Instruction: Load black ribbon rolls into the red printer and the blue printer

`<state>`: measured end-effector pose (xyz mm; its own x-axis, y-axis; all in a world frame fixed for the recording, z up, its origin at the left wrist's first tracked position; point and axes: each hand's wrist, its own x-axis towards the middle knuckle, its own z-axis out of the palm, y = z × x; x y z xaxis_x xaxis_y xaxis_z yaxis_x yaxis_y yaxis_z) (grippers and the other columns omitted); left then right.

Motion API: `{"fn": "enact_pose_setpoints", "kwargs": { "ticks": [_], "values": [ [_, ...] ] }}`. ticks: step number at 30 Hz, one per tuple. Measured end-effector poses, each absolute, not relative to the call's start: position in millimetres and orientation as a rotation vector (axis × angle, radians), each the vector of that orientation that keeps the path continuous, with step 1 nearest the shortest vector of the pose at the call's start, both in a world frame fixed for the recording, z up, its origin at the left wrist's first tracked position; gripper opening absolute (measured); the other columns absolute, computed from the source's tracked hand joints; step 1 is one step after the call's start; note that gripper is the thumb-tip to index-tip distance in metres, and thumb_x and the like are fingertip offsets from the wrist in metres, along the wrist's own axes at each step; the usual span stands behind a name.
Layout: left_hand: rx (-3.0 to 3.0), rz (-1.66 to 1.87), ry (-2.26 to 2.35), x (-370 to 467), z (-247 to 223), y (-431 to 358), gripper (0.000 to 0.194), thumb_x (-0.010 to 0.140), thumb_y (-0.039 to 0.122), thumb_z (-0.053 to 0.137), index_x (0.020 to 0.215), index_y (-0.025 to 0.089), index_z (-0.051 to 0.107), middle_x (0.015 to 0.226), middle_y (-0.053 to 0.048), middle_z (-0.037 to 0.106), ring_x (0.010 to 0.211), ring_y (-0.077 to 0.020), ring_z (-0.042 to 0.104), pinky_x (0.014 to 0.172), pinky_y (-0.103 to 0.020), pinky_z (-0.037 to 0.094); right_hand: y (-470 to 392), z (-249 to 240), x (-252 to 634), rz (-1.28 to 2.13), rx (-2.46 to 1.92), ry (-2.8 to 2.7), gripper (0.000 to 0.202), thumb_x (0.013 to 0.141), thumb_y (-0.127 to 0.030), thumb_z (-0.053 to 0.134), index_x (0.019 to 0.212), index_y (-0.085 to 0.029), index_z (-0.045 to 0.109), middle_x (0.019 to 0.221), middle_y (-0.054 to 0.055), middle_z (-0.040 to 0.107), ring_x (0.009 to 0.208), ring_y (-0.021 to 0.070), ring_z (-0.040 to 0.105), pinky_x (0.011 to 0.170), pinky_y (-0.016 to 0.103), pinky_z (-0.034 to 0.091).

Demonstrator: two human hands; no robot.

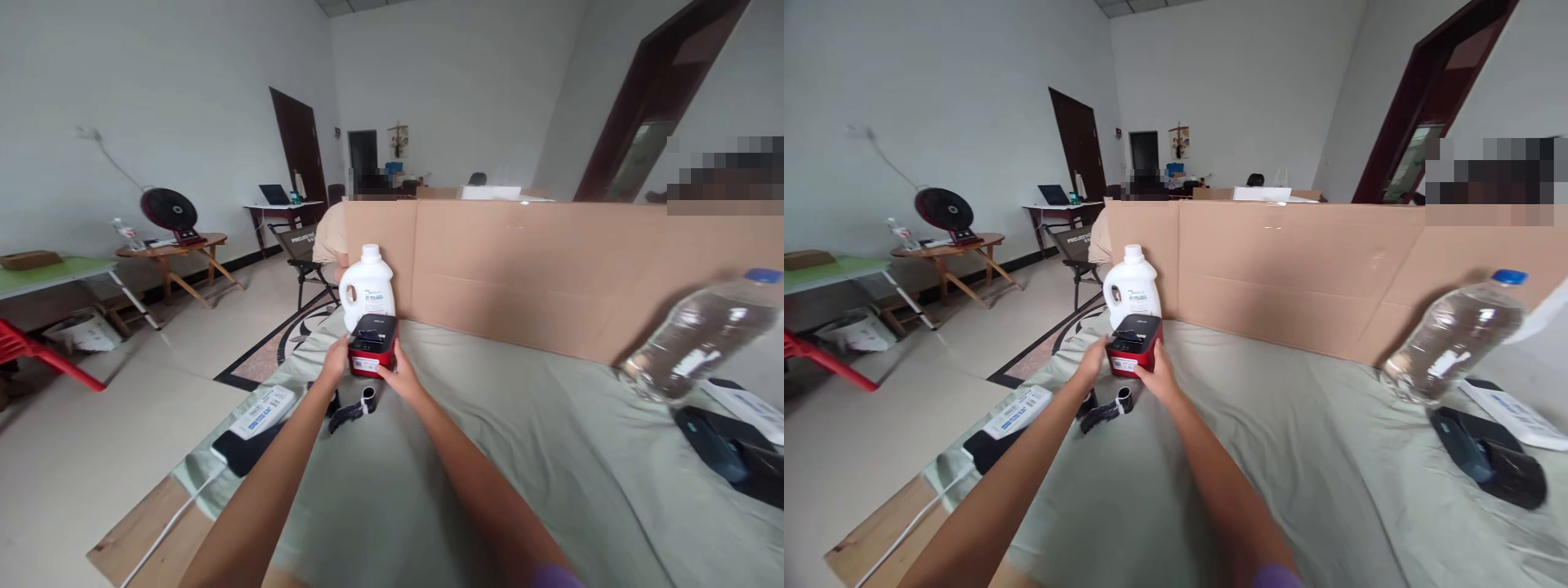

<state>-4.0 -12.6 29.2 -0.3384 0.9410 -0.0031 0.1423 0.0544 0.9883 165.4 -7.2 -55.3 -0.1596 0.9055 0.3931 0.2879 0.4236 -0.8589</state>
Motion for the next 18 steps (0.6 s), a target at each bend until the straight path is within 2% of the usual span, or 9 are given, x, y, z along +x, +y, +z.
{"fn": "enact_pose_setpoints", "kwargs": {
  "ticks": [2, 3, 5, 8, 9, 11, 13, 15, 18],
  "values": [
    [1.202, 1.457, 1.682, 5.9, 28.0, -36.4, 0.046, 0.091, 0.029, 0.043, 0.133, 0.015, 0.055, 0.153, -0.01, 0.046, 0.147, -0.0241, 0.034, 0.122, -0.039, 0.027, -32.7, -57.4, 191.0, 0.795, -1.123, -1.672, 0.084, 0.082, -0.045, 0.068, 0.153, -0.018, 0.032, 0.157, 0.013, 0.036, 0.145, 0.0369, 0.031, 0.119, 0.056, 0.024],
    [1.293, 1.518, 1.704, 14.8, 24.5, -51.2, 0.05, 0.093, 0.029, 0.04, 0.14, 0.017, 0.048, 0.158, -0.006, 0.037, 0.15, -0.0204, 0.027, 0.125, -0.035, 0.02, -49.9, -58.9, 210.5, 0.793, -1.144, -1.686, 0.08, 0.081, -0.043, 0.07, 0.15, -0.019, 0.038, 0.155, 0.013, 0.04, 0.142, 0.036, 0.037, 0.117, 0.055, 0.028],
    [1.73, 1.518, 1.609, 39.8, 11.1, -85.1, 0.05, 0.095, 0.029, 0.038, 0.143, 0.019, 0.047, 0.155, -0.006, 0.043, 0.147, -0.0191, 0.034, 0.124, -0.034, 0.023, -92.0, -62.8, 261.6, 0.736, -1.185, -1.728, 0.068, 0.08, -0.041, 0.071, 0.143, -0.024, 0.049, 0.146, 0.011, 0.052, 0.132, 0.0337, 0.05, 0.111, 0.054, 0.038],
    [2.375, 0.92, 1.145, 84.4, -19.8, -138.7, 0.047, 0.094, 0.03, 0.044, 0.139, 0.026, 0.055, 0.142, -0.005, 0.058, 0.137, -0.0221, 0.05, 0.121, -0.041, 0.031, -164.9, -66.5, 358.4, 0.521, -1.368, -1.709, 0.04, 0.084, -0.038, 0.065, 0.121, -0.024, 0.066, 0.12, 0.01, 0.068, 0.11, 0.0299, 0.063, 0.099, 0.051, 0.047],
    [2.5, 0.713, 1.009, 97.3, -30.8, -154.7, 0.047, 0.094, 0.032, 0.047, 0.141, 0.029, 0.054, 0.143, -0.004, 0.057, 0.137, -0.0233, 0.049, 0.122, -0.045, 0.031, -189.0, -65.9, 392.5, 0.431, -1.457, -1.662, 0.034, 0.084, -0.038, 0.063, 0.115, -0.023, 0.068, 0.114, 0.01, 0.069, 0.105, 0.0292, 0.063, 0.097, 0.051, 0.048],
    [2.659, 0.466, 0.888, 116.0, -50.4, -180.2, 0.052, 0.096, 0.037, 0.046, 0.148, 0.033, 0.044, 0.152, -0.003, 0.047, 0.144, -0.0257, 0.041, 0.123, -0.051, 0.026, -232.4, -60.4, 458.4, 0.221, -1.64, -1.514, 0.031, 0.084, -0.039, 0.059, 0.108, -0.021, 0.068, 0.107, 0.011, 0.068, 0.1, 0.0293, 0.062, 0.095, 0.051, 0.047],
    [2.753, 0.355, 0.911, 124.2, -64.5, -195.8, 0.056, 0.098, 0.043, 0.042, 0.152, 0.034, 0.034, 0.16, -0.001, 0.033, 0.148, -0.0273, 0.031, 0.122, -0.055, 0.022, -265.5, -49.2, 516.9, -0.059, -1.797, -1.35, 0.036, 0.082, -0.042, 0.058, 0.109, -0.019, 0.064, 0.109, 0.013, 0.065, 0.105, 0.0312, 0.058, 0.099, 0.053, 0.043],
    [2.817, 0.285, 0.969, 125.0, -71.5, -203.1, 0.056, 0.1, 0.047, 0.036, 0.154, 0.036, 0.029, 0.163, 0.0, 0.026, 0.15, -0.0276, 0.026, 0.122, -0.055, 0.021, -284.6, -33.8, 565.2, -0.343, -2.002, -1.144, 0.052, 0.077, -0.044, 0.064, 0.119, -0.014, 0.058, 0.119, 0.018, 0.06, 0.118, 0.0374, 0.049, 0.104, 0.057, 0.035],
    [2.885, 0.223, 1.013, 121.6, -71.5, -208.1, 0.055, 0.101, 0.049, 0.03, 0.154, 0.036, 0.026, 0.164, 0.001, 0.022, 0.151, -0.0264, 0.024, 0.122, -0.052, 0.019, -286.2, -10.6, 617.5, -0.339, -2.338, -0.733, 0.088, 0.069, -0.05, 0.076, 0.139, -0.008, 0.042, 0.138, 0.027, 0.044, 0.127, 0.0439, 0.041, 0.1, 0.055, 0.036]
  ]
}}
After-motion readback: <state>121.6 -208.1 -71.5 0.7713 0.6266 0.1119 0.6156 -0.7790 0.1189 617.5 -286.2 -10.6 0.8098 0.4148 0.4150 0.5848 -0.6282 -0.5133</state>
